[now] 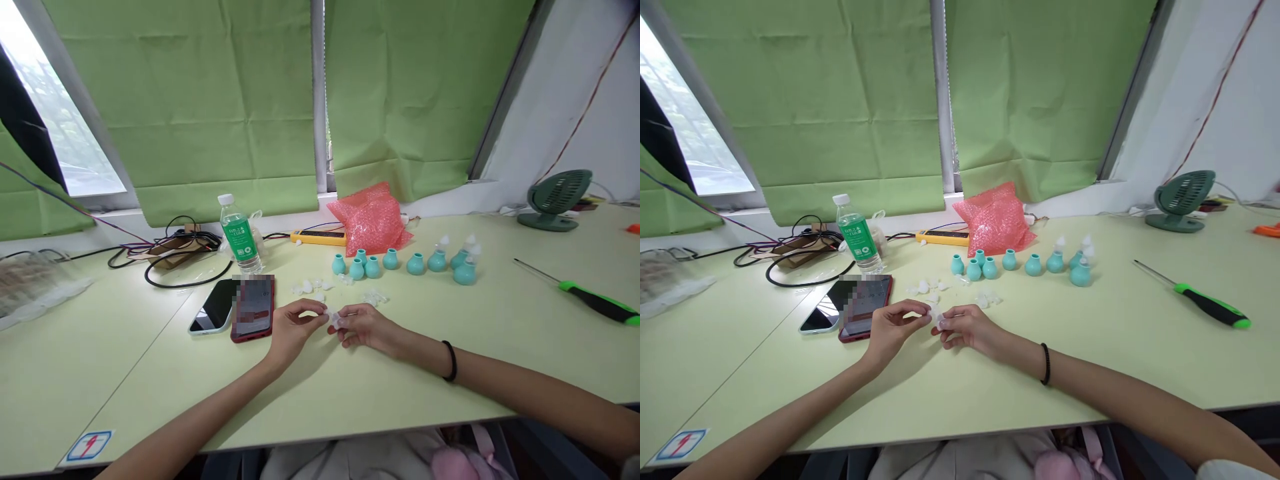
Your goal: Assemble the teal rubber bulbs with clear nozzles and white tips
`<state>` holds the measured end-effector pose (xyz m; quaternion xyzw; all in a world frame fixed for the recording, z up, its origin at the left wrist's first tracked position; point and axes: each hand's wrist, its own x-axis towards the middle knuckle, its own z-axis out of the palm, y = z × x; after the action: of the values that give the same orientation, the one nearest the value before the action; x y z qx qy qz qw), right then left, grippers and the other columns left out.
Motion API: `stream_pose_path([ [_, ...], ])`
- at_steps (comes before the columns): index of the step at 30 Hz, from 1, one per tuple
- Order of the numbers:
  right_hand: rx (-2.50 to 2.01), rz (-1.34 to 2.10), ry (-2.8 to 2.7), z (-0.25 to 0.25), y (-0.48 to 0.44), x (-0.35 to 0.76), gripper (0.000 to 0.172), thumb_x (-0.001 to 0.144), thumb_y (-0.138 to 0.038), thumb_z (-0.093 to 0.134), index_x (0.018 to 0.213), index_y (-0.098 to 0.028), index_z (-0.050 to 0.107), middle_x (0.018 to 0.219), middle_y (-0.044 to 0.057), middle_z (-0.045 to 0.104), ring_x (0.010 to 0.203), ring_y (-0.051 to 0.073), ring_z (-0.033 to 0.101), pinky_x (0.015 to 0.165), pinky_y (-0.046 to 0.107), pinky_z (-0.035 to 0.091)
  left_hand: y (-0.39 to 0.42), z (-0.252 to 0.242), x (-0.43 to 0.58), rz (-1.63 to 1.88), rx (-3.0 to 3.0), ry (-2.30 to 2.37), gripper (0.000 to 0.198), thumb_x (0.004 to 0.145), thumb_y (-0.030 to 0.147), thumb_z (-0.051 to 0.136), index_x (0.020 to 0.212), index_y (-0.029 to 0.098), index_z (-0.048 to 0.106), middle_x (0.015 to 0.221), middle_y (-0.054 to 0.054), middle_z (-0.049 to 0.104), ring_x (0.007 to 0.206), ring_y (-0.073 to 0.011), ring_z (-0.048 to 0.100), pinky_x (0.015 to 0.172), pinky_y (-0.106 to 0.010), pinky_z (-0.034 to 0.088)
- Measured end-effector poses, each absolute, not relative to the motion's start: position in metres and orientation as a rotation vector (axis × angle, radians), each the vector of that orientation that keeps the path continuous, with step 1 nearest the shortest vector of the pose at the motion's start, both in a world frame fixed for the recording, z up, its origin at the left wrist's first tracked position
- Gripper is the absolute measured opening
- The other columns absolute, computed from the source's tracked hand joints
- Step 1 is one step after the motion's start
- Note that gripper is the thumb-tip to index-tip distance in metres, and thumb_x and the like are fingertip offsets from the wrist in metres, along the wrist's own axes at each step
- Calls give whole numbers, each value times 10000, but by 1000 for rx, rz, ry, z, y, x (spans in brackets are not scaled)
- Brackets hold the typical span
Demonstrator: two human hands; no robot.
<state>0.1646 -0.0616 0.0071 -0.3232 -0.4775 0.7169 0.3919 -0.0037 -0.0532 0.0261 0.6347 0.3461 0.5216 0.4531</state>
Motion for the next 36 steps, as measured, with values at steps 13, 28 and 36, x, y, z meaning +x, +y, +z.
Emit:
stream_pose_path([
  [13, -703, 2044, -1048, 5, -58, 167, 113, 696, -163, 546, 755, -79, 594, 752, 85, 622, 535, 81, 530, 536, 220, 436, -52, 20, -5, 1463, 2019, 687, 95, 636, 123, 625, 723, 152, 648, 745, -58, 647, 702, -161, 582, 628, -291, 497],
  [28, -762, 2093, -924, 8, -60, 168, 121, 689, -168, 531, 705, -66, 593, 675, 76, 620, 493, 67, 507, 501, 188, 400, -43, 19, -14, 1516, 3083, 339, 222, 692, 26, 538, 900, 105, 545, 875, -102, 617, 829, -196, 494, 619, -331, 488],
  [36, -751, 2077, -860, 9, -60, 165, 77, 676, -134, 536, 653, -77, 583, 556, 27, 589, 477, 68, 510, 486, 172, 399, -55, 28, -17, 1195, 3874, 46, 159, 732, 101, 493, 880, 63, 540, 763, -123, 622, 906, -254, 533, 756, -380, 474],
])
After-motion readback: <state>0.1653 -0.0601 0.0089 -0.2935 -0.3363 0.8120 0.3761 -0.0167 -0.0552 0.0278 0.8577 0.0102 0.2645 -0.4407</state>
